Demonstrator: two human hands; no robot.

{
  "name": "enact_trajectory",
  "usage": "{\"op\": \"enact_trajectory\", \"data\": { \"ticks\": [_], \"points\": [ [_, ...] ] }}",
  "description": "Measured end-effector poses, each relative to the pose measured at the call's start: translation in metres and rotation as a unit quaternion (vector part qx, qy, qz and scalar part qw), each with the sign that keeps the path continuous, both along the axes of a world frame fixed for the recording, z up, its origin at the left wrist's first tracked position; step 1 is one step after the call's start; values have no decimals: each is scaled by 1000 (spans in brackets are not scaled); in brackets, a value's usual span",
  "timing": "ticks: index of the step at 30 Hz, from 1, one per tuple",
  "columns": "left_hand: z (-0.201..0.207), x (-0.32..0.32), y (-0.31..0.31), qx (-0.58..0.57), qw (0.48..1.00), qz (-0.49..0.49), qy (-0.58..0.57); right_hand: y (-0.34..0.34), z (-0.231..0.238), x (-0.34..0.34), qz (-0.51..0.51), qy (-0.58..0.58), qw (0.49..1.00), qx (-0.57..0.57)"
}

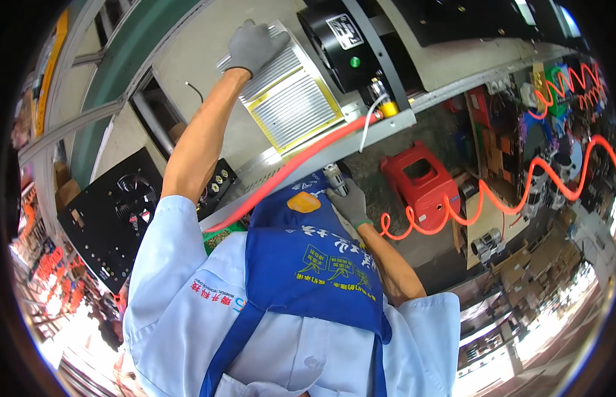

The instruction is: The person assembles an electronic device on a workbench. They place a metal heatsink onto a circuit board, secure it with screws using a power drill, and connect a blue wire to a terminal. The person handles various small components from green trays and uses a power tool to fasten parts together.

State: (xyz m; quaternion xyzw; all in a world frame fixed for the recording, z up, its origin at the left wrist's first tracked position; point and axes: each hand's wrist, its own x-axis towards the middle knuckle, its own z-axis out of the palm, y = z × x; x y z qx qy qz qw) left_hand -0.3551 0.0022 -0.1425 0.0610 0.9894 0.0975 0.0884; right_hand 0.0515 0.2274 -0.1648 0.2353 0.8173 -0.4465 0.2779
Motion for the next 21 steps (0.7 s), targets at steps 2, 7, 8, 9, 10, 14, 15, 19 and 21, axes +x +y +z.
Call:
{"op": "enact_trajectory", "data": {
  "ticks": [2,7,8,9,10,14,15,19,21],
  "points": [
    [-2,1,-4,1,999,-8,33,-2,2,-1,1,5,1000,1],
    [-5,8,-9,49,997,-2,67,-2,-17,10,-5,-3,1000,-14],
    [-3,9,-5,49,997,1,61,-3,-18,10,-5,0,1000,-17],
    [1,9,0,49,997,1,55,-4,-18,10,-6,-1,1000,-15],
    [4,11,2,49,998,1,50,-5,-19,11,-8,-2,1000,-13],
    [-6,9,-1,47,997,-13,61,-11,-9,10,-14,6,1000,-5],
    [-7,6,-3,49,997,-26,51,-12,-4,8,-10,4,1000,-1],
    [-1,-2,-16,137,990,26,4,-3,1,8,-8,2,1000,-4],
    [14,-5,-35,266,959,78,-56,5,6,8,6,-7,1000,3]
  ]
}}
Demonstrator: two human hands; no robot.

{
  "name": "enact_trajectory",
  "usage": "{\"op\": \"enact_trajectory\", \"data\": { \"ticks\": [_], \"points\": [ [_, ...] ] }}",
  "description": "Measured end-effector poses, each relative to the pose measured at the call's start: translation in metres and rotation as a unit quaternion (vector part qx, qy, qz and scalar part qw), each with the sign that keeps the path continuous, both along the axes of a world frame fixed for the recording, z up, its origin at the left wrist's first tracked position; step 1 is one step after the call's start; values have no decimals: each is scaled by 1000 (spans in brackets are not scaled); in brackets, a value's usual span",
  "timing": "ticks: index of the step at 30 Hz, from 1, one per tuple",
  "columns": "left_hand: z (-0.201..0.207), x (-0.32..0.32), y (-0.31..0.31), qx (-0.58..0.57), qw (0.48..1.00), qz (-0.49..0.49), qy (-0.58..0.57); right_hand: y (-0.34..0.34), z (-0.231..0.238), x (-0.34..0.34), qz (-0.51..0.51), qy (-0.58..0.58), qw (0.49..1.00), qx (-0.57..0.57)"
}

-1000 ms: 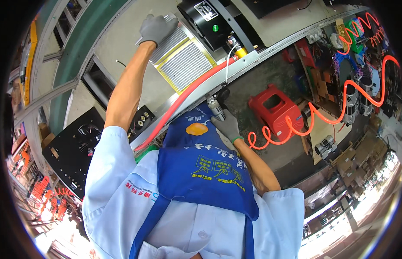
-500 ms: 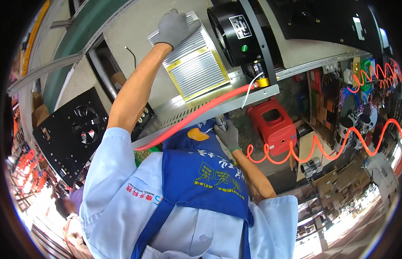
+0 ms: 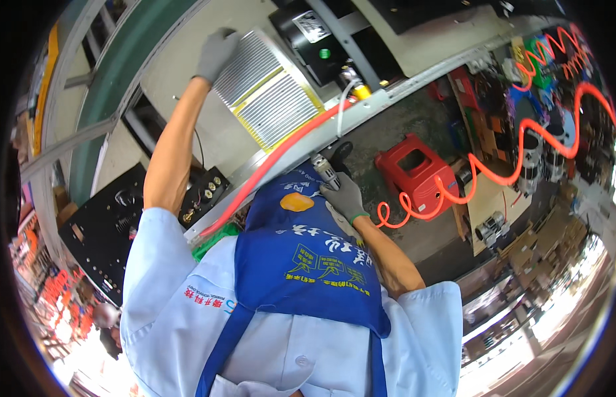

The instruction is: The person assembles an electronic device on a workbench. They place a metal heatsink onto a circuit board, secure it with screws using a power drill, and connect a blue wire to a terminal. The person handles various small components from green trays and uses a power tool to fasten parts together.

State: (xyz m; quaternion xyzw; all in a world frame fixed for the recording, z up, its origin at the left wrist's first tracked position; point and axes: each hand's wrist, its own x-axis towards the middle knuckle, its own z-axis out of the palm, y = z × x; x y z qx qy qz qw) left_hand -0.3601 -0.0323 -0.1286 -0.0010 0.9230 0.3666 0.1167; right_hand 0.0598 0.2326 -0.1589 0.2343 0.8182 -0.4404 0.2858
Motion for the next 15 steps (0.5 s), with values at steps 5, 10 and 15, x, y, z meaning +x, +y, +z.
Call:
{"op": "enact_trajectory", "data": {
  "ticks": [5,10,15],
  "points": [
    [118,58,-4,440,875,2,-203,25,20,9,13,-29,999,24],
    [223,184,55,438,858,-99,-250,52,34,26,-17,-20,1000,8],
    [144,291,117,548,730,40,-406,81,60,33,-16,10,1000,4]
  ]
}}
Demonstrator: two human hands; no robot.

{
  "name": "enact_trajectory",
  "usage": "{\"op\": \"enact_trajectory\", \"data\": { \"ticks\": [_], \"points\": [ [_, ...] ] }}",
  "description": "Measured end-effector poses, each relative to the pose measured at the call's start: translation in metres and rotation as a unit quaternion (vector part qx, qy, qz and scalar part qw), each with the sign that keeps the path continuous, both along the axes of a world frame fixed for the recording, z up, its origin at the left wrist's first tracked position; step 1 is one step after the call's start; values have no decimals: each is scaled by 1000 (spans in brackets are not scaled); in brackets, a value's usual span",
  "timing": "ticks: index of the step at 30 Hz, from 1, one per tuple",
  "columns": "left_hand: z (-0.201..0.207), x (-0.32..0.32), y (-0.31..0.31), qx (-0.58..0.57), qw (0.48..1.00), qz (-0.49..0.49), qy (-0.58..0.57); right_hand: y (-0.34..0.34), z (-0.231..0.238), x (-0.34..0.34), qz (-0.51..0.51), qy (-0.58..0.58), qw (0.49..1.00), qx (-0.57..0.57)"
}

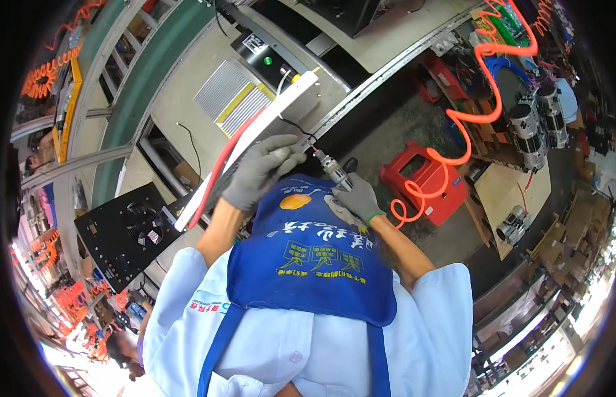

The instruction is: The person assembles an electronic device on a workbench. They place a metal heatsink onto a circuit board, secure it with screws using a power drill, and connect a blue wire to a terminal. The person handles various small components from green trays and uses a power tool to fasten parts together.

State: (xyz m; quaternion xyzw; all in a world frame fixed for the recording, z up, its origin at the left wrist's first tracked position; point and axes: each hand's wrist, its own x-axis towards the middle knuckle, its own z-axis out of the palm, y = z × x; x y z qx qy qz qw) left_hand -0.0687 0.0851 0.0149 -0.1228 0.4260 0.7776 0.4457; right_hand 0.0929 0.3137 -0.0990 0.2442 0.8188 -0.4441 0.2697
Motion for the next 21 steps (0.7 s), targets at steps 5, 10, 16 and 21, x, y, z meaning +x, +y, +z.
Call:
{"op": "enact_trajectory", "data": {
  "ticks": [5,10,16,21],
  "points": [
    [-117,28,13,-29,994,89,-50,25,24,12,-18,46,999,-18],
    [-218,45,2,61,995,61,51,40,33,21,26,65,997,-41],
    [-221,64,26,88,978,174,-69,49,26,26,67,63,995,-46],
    [-187,64,31,31,982,159,-98,48,7,30,77,84,992,-44]
  ]
}}
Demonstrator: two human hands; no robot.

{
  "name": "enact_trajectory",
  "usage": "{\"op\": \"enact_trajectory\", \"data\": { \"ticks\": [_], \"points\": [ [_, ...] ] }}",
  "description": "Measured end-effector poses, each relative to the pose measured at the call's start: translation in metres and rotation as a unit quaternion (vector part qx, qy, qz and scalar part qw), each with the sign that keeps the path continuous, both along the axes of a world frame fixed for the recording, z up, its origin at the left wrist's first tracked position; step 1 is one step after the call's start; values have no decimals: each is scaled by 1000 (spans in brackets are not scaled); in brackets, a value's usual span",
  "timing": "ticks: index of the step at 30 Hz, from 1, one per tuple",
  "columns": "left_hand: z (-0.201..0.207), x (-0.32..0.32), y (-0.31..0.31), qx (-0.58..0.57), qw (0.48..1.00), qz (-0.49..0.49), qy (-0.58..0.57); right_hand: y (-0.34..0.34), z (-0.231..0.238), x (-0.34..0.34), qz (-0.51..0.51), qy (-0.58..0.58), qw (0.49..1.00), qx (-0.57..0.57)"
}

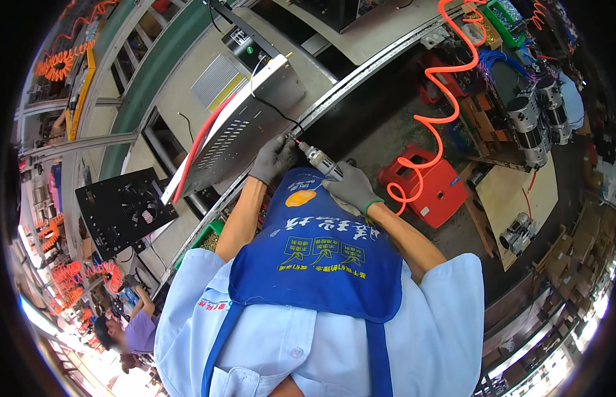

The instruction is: The person assembles an electronic device on a workbench. They place a metal heatsink onto a circuit board, secure it with screws using a power drill, and connect a blue wire to a terminal. The person handles various small components from green trays and uses a power tool to fasten parts together.

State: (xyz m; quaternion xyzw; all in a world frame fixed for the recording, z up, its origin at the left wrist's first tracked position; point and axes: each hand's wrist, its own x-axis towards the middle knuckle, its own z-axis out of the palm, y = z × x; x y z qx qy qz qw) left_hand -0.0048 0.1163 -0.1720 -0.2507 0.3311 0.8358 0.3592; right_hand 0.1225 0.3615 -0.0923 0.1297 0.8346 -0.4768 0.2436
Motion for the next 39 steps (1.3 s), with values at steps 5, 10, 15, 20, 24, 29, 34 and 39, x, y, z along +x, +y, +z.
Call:
{"op": "enact_trajectory", "data": {
  "ticks": [5,10,15,20,24,29,34,39],
  "points": [
    [-1,-3,-2,-60,997,-7,44,-5,2,-8,17,-13,1000,9],
    [-18,-14,-10,-12,1000,-11,4,-10,2,-19,15,-31,999,20],
    [-40,-25,-18,7,1000,-19,-11,-17,10,-34,21,-53,998,42],
    [-29,-33,-13,-39,998,-48,-8,-18,6,-39,-18,-105,993,-51],
    [-18,-43,-5,-160,969,-179,63,-25,-4,-33,-49,-109,993,-21],
    [-28,-42,-7,-241,937,-243,67,-23,-18,-38,-89,-102,990,25],
    [-56,-45,-33,-313,906,-281,38,-26,-51,-76,-44,-99,992,66],
    [57,-55,-25,-414,823,-365,135,-38,-68,-107,-15,-131,988,82]
  ]
}}
